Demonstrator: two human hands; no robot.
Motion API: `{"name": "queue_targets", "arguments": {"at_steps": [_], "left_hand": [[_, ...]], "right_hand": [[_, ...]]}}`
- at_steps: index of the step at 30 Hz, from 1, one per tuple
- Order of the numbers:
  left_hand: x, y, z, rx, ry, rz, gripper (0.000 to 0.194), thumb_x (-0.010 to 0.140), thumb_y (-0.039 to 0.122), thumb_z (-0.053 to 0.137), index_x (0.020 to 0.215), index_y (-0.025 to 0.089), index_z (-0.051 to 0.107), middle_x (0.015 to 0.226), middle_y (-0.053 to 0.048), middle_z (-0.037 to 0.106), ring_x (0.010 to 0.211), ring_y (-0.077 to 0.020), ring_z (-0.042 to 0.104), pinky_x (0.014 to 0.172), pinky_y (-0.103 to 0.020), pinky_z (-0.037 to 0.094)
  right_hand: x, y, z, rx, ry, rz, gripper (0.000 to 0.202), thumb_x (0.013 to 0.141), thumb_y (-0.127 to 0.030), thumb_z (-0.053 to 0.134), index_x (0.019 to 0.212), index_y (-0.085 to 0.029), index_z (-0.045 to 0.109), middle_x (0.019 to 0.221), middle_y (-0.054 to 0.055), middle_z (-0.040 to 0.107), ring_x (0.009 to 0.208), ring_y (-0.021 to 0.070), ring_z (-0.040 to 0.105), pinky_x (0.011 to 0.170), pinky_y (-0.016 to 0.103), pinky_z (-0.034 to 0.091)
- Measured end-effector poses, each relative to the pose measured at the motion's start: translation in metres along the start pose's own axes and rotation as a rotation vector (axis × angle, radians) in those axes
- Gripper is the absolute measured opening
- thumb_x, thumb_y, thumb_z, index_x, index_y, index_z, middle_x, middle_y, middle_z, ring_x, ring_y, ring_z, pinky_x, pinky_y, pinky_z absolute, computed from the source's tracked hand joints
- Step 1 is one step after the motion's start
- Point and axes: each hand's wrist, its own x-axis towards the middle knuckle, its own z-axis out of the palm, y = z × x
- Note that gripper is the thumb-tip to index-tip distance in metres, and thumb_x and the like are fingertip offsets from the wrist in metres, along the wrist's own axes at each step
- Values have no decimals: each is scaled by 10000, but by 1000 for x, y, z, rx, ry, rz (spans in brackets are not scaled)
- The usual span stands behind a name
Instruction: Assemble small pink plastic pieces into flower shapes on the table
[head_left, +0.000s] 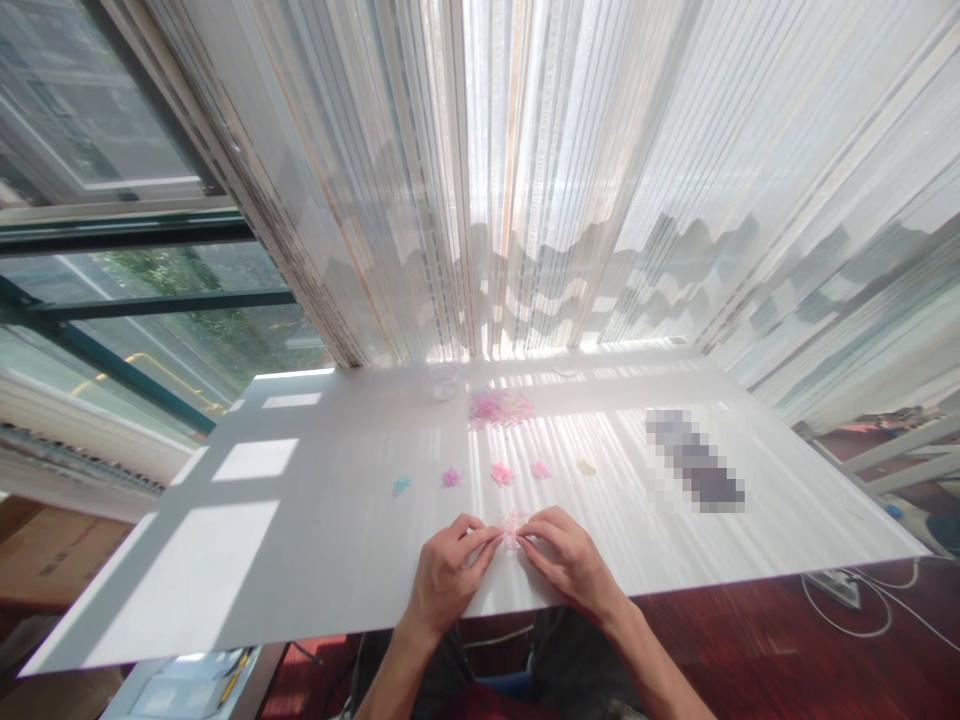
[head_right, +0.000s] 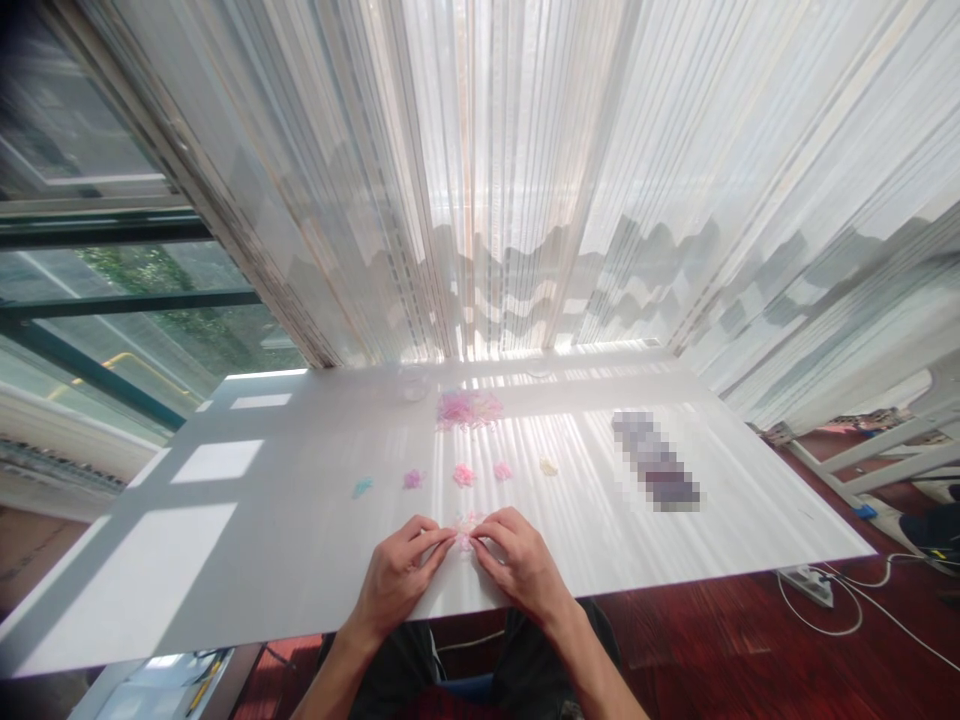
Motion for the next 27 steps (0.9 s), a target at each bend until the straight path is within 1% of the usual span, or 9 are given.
{"name": "queue_targets", "arguments": {"at_steps": [5,7,9,10,13,17,20,23,27], "left_hand": [[-2,0,0,-16,-17,-7,210,983,285,539,1078,235,720,882,-33,694,651,-113,629,644,-217,546],[0,0,-2,-37,-10,-50,221,972,301,563,1148,235,680,903,-24,694,593,-101,581,621,-219,535],[6,-1,-6,-41,-11,-88,230,958,302,583,1166,240,660,906,-10,690,543,-92,530,594,-220,520],[12,-2,-9,-31,-26,-88,217,957,296,583,1152,242,661,911,-6,690,543,-92,525,596,-223,514],[42,-7,-19,25,-80,13,164,957,272,565,1065,233,682,895,-5,695,602,-105,574,624,-228,498],[93,-14,-26,81,-190,107,187,976,276,527,1066,249,688,948,2,717,668,-111,629,644,-225,476],[120,-21,-22,142,-260,144,190,965,266,528,1060,260,691,973,12,716,689,-115,639,624,-223,453],[128,-31,-15,217,-262,107,189,956,269,532,1033,254,704,911,15,701,641,-110,616,590,-223,420],[119,-42,-8,293,-259,91,232,974,293,500,994,245,726,820,10,674,613,-120,601,543,-232,368]], "right_hand": [[-1,0,2,0,41,23,121,952,-204,561,934,-214,681,845,59,669,806,200,656,714,322,565],[-1,1,0,1,99,77,129,958,-240,561,913,-211,678,835,55,670,781,194,651,682,307,551],[1,2,-3,-14,180,176,158,963,-288,563,886,-206,674,815,50,673,734,187,640,625,293,526],[3,4,-6,-32,215,225,177,964,-313,566,876,-203,673,806,49,676,712,184,634,602,290,512],[11,13,-14,-114,266,309,224,963,-359,567,873,-188,681,807,56,686,694,186,626,610,299,501],[22,29,-18,-190,259,313,245,967,-360,549,870,-181,685,794,52,681,697,187,624,642,308,510],[23,37,-14,-223,247,288,244,971,-347,532,870,-183,682,802,54,683,704,185,627,675,317,520],[22,40,-11,-268,270,293,227,975,-324,528,879,-186,680,805,55,679,722,187,632,703,324,526],[20,40,-10,-309,274,307,184,970,-288,548,889,-192,681,798,45,672,729,190,638,723,329,527]]}}
